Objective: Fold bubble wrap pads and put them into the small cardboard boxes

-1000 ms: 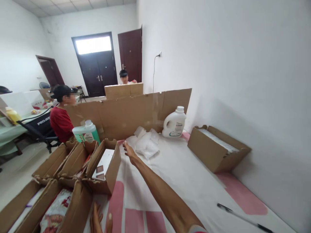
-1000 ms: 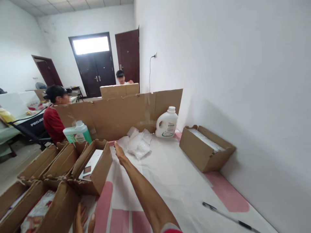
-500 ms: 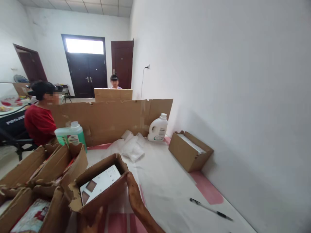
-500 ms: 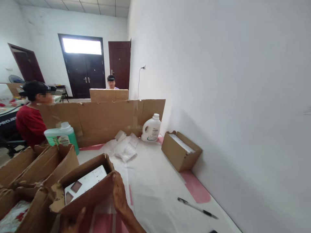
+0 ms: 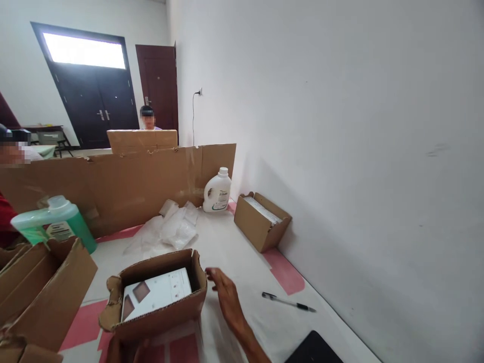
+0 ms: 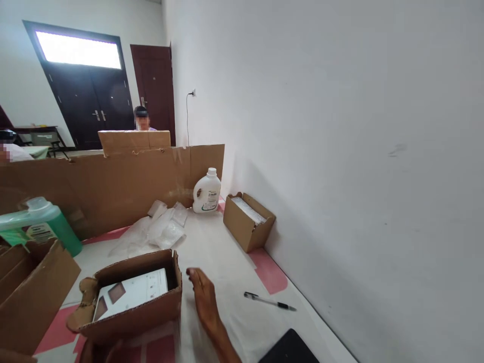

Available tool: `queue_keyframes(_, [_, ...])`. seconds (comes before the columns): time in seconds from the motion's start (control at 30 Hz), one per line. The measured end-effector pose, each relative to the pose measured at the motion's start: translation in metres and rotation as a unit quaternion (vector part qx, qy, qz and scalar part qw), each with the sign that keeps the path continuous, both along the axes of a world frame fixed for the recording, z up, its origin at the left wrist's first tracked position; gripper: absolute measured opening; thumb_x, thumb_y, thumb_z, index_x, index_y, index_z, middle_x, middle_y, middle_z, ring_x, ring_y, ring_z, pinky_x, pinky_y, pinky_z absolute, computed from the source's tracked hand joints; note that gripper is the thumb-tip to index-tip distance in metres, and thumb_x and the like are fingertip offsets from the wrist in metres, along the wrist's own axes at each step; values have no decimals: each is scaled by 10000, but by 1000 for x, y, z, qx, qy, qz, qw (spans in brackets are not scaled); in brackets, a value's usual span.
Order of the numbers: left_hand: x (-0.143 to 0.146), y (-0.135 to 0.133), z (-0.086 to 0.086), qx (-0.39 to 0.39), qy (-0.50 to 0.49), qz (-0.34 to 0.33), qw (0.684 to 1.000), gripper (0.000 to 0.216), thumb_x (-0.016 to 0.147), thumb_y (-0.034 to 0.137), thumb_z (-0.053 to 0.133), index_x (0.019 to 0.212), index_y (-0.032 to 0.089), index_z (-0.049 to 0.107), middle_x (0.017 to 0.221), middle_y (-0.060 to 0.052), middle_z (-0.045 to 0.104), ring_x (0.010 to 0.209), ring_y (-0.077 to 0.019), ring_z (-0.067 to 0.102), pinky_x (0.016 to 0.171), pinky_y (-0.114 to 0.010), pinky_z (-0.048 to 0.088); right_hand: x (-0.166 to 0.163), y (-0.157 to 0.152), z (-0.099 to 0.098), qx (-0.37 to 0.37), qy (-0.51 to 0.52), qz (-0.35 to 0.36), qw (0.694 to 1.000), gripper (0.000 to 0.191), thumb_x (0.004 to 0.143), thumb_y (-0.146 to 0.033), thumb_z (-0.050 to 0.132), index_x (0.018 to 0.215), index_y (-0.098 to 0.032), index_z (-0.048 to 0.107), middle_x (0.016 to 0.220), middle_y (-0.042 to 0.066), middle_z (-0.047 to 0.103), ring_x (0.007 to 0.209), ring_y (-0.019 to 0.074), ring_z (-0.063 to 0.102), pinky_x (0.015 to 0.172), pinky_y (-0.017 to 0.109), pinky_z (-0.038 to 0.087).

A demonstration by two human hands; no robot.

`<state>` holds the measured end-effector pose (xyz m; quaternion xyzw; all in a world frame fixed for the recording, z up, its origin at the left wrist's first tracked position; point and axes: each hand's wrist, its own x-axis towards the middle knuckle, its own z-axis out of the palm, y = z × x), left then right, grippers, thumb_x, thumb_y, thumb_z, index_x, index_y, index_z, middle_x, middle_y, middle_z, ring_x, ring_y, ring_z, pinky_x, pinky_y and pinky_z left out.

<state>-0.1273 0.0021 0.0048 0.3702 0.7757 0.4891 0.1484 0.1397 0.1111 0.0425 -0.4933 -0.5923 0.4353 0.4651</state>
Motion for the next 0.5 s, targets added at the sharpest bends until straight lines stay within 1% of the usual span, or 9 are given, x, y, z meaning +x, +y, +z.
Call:
queue_keyframes(0.07, [-11,18,3,-8,8,17,1000,664,783,532,736,1399,365,550,1376,-66,638,1306,-421,557,979,-614,516,-4,45,12,75,-119,1,990,387,997,-461,457,1152,-226,723,1161,97,738,1041,263,691,873,394,568])
queue_keyframes(0.1, [-16,27,4,-10,12,23,1000,626,837,528,704,1409,335,537,1403,-76,611,1301,-380,562,1001,-586,509,-10,69,15,82,-145,3,986,337,965,-380,507,1180,-222,712,1195,96,725,1035,257,687,895,397,558])
queue_keyframes(0.17, [-26,42,6,-12,19,27,999,553,909,501,653,1404,284,536,1425,-97,576,1267,-308,581,1009,-527,517,-29,115,15,91,-182,7,979,394,888,-267,603,1273,-225,669,1319,96,670,1176,265,625,988,416,508])
queue_keyframes(0.23, [-36,54,8,-10,26,24,999,504,891,461,691,1353,293,578,1382,-79,598,1241,-304,593,945,-478,554,-51,152,9,90,-215,19,972,528,801,-204,706,1324,-223,638,1417,109,606,1287,293,544,1044,442,455])
queue_keyframes(0.27, [-41,59,9,-8,30,21,999,480,886,442,703,1328,289,595,1357,-78,609,1224,-300,601,919,-465,566,-63,165,6,89,-232,27,968,558,773,-178,734,1320,-226,638,1423,111,598,1301,301,523,1050,450,439])
queue_keyframes(0.3, [-46,63,10,-7,34,19,999,458,892,428,702,1310,271,603,1338,-83,615,1202,-292,610,909,-459,571,-73,176,2,88,-246,34,965,538,765,-154,741,1290,-230,654,1396,109,614,1286,302,524,1045,451,430])
queue_keyframes(0.37, [-56,70,11,-8,41,15,999,423,919,423,673,1294,240,605,1319,-89,618,1162,-270,624,914,-456,571,-87,190,-3,89,-267,43,959,397,803,-123,703,1182,-238,701,1279,93,668,1224,283,545,1025,432,419])
queue_keyframes(0.43, [-61,74,8,-13,44,8,999,420,944,427,640,1299,210,596,1320,-102,613,1131,-248,631,923,-462,570,-93,198,-4,98,-272,46,956,248,869,-142,654,1086,-234,731,1174,88,690,1180,265,551,1013,405,408])
queue_keyframes(0.5, [-60,73,1,-21,40,-3,999,420,942,430,641,1299,213,596,1317,-102,615,1126,-248,632,915,-463,574,-89,205,1,113,-267,49,956,168,933,-209,617,1041,-222,745,1118,91,692,1142,254,558,1001,382,406])
